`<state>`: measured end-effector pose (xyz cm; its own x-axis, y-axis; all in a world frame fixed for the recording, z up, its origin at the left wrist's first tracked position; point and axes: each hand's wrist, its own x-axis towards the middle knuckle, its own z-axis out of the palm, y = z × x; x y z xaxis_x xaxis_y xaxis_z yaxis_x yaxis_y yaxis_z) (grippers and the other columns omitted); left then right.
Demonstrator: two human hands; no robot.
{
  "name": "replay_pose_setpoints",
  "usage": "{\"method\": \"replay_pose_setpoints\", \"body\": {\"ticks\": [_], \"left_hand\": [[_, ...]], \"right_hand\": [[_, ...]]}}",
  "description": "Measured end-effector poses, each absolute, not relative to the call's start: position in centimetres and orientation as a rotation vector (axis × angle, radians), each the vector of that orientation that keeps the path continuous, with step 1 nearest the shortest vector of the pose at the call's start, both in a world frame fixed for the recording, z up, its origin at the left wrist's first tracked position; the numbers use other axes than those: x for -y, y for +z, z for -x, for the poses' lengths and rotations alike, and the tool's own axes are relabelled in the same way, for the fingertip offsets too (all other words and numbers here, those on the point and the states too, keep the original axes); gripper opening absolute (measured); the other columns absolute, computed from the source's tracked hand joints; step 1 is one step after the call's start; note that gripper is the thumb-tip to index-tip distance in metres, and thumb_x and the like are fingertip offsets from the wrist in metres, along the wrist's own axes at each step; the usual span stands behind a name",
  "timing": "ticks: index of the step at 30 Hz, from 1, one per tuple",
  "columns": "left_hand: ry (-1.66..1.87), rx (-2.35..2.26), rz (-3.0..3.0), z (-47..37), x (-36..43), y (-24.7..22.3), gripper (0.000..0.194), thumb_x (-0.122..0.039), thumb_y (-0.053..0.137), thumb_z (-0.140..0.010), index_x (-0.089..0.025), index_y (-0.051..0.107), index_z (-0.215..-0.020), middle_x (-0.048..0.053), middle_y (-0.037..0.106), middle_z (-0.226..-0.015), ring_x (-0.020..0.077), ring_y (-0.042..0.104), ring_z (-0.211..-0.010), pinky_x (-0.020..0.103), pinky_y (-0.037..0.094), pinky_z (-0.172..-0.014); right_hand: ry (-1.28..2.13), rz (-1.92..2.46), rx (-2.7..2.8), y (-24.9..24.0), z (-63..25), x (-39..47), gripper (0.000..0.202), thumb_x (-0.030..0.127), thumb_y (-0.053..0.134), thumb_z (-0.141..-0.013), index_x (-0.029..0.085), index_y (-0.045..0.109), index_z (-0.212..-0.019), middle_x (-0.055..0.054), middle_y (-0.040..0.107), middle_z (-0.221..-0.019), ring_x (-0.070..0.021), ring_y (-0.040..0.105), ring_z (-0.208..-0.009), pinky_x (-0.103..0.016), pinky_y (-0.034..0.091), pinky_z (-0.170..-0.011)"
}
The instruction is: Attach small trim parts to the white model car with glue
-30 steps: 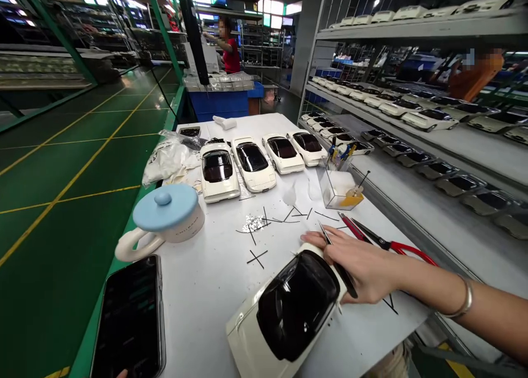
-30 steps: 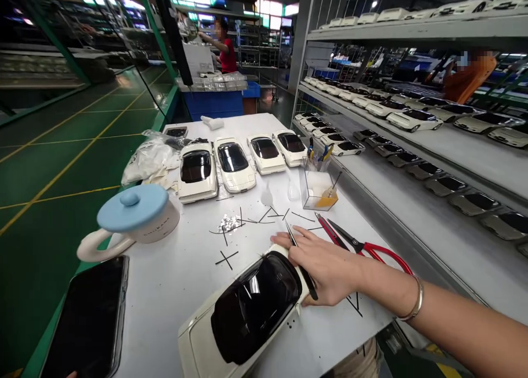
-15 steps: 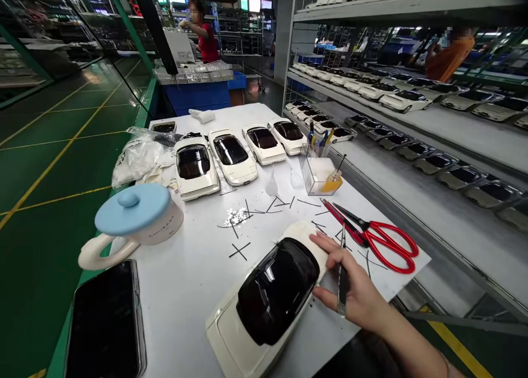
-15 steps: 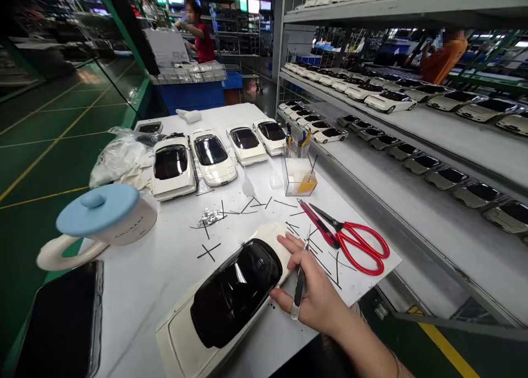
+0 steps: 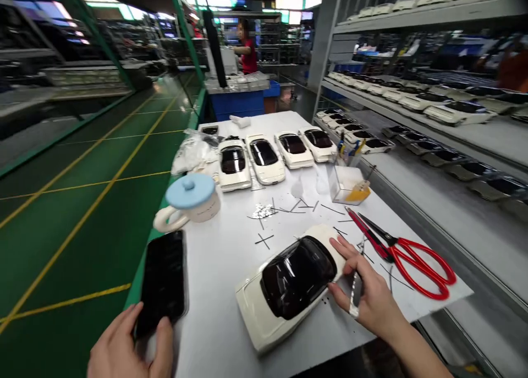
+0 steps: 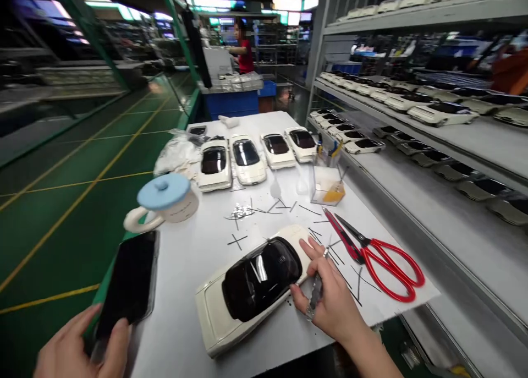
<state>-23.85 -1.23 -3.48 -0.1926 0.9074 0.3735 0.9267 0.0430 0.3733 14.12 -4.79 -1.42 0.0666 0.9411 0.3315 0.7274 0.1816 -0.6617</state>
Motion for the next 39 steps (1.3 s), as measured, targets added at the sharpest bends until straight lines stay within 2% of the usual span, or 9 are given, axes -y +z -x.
{"method": "replay_pose_setpoints", "body": {"ticks": [5, 11, 15, 20, 24, 26, 29, 34, 39], "left_hand": [[-0.943, 1.890, 2.274, 19.6, 2.7, -1.0, 0.062, -0.044, 0.046, -0.085, -0.017, 0.030, -0.138, 0.018, 0.045, -0.133, 0.0356, 0.044, -0.123, 0.054, 0.038, -0.102], [-0.845, 1.707, 2.888, 13.9, 3.7, -1.3, 0.103, -0.048, 0.068, -0.069, -0.016, 0.008, -0.146, 0.020, 0.032, -0.145, 0.0362, 0.036, -0.132, 0.051, 0.042, -0.103], [-0.891, 1.744, 2.840, 12.6, 3.1, -1.0, 0.095, -0.040, 0.068, -0.071, -0.019, 0.011, -0.144, 0.019, 0.039, -0.137, 0.0342, 0.043, -0.126, 0.051, 0.044, -0.100], [-0.953, 1.789, 2.748, 11.3, 4.1, -0.5, 0.097, -0.039, 0.074, -0.063, -0.019, 0.019, -0.140, 0.019, 0.046, -0.124, 0.0349, 0.050, -0.111, 0.050, 0.049, -0.089], [-1.085, 1.752, 2.803, 10.6, 5.5, -0.9, 0.101, -0.057, 0.074, -0.058, -0.019, 0.026, -0.138, 0.015, 0.054, -0.110, 0.0330, 0.057, -0.098, 0.047, 0.051, -0.081], [-1.187, 1.790, 2.798, 12.1, 4.9, -0.9, 0.094, -0.066, 0.065, -0.063, -0.019, 0.031, -0.136, 0.012, 0.059, -0.105, 0.0296, 0.060, -0.093, 0.043, 0.052, -0.080], [-1.055, 2.096, 2.424, 16.6, 2.5, -0.3, 0.053, -0.054, 0.049, -0.083, -0.020, 0.047, -0.123, 0.012, 0.059, -0.112, 0.0272, 0.058, -0.103, 0.042, 0.047, -0.090], [-0.636, 2.467, 1.732, 23.1, -1.2, 0.9, 0.056, -0.055, 0.035, -0.088, -0.017, 0.049, -0.126, 0.017, 0.047, -0.128, 0.0365, 0.043, -0.121, 0.055, 0.038, -0.098], [-0.445, 2.563, 1.696, 23.0, -1.4, 0.1, 0.044, -0.050, 0.032, -0.090, -0.026, 0.055, -0.120, 0.011, 0.041, -0.138, 0.0360, 0.032, -0.130, 0.059, 0.032, -0.101]], "right_hand": [[0.397, 1.603, 1.682, -1.7, -14.1, 5.0, 0.023, 0.033, 0.054, -0.086, 0.026, 0.032, -0.082, -0.009, 0.043, -0.142, -0.0304, 0.026, -0.139, -0.058, 0.034, -0.105], [0.276, 1.737, 1.533, -2.2, -13.1, 6.3, 0.025, 0.043, 0.054, -0.086, 0.025, 0.037, -0.086, -0.011, 0.040, -0.144, -0.0339, 0.032, -0.135, -0.059, 0.035, -0.104], [0.257, 1.821, 1.452, -3.2, -12.4, 7.0, 0.024, 0.045, 0.053, -0.086, 0.025, 0.039, -0.085, -0.013, 0.037, -0.146, -0.0364, 0.037, -0.132, -0.057, 0.044, -0.096], [0.367, 1.731, 1.490, -3.1, -12.6, 5.9, 0.019, 0.042, 0.047, -0.089, 0.024, 0.039, -0.088, -0.013, 0.029, -0.150, -0.0338, 0.024, -0.139, -0.058, 0.037, -0.103], [0.484, 1.665, 1.497, -2.1, -13.7, 4.4, 0.015, 0.038, 0.040, -0.092, 0.024, 0.038, -0.090, -0.014, 0.030, -0.150, -0.0304, 0.023, -0.140, -0.057, 0.032, -0.106], [0.498, 1.679, 1.486, -1.8, -14.3, 4.1, 0.015, 0.039, 0.040, -0.092, 0.024, 0.039, -0.089, -0.015, 0.034, -0.148, -0.0309, 0.039, -0.132, -0.053, 0.040, -0.098], [0.494, 1.740, 1.456, -2.0, -14.8, 4.3, 0.016, 0.041, 0.042, -0.090, 0.025, 0.039, -0.089, -0.015, 0.033, -0.148, -0.0276, 0.059, -0.108, -0.043, 0.050, -0.079], [0.477, 1.759, 1.448, -2.5, -14.7, 4.7, 0.019, 0.043, 0.041, -0.091, 0.024, 0.040, -0.089, -0.014, 0.034, -0.148, -0.0251, 0.062, -0.101, -0.038, 0.050, -0.072], [0.452, 1.746, 1.476, -2.8, -14.9, 4.6, 0.020, 0.044, 0.041, -0.090, 0.025, 0.040, -0.088, -0.013, 0.036, -0.147, -0.0279, 0.058, -0.111, -0.043, 0.049, -0.082]]}}
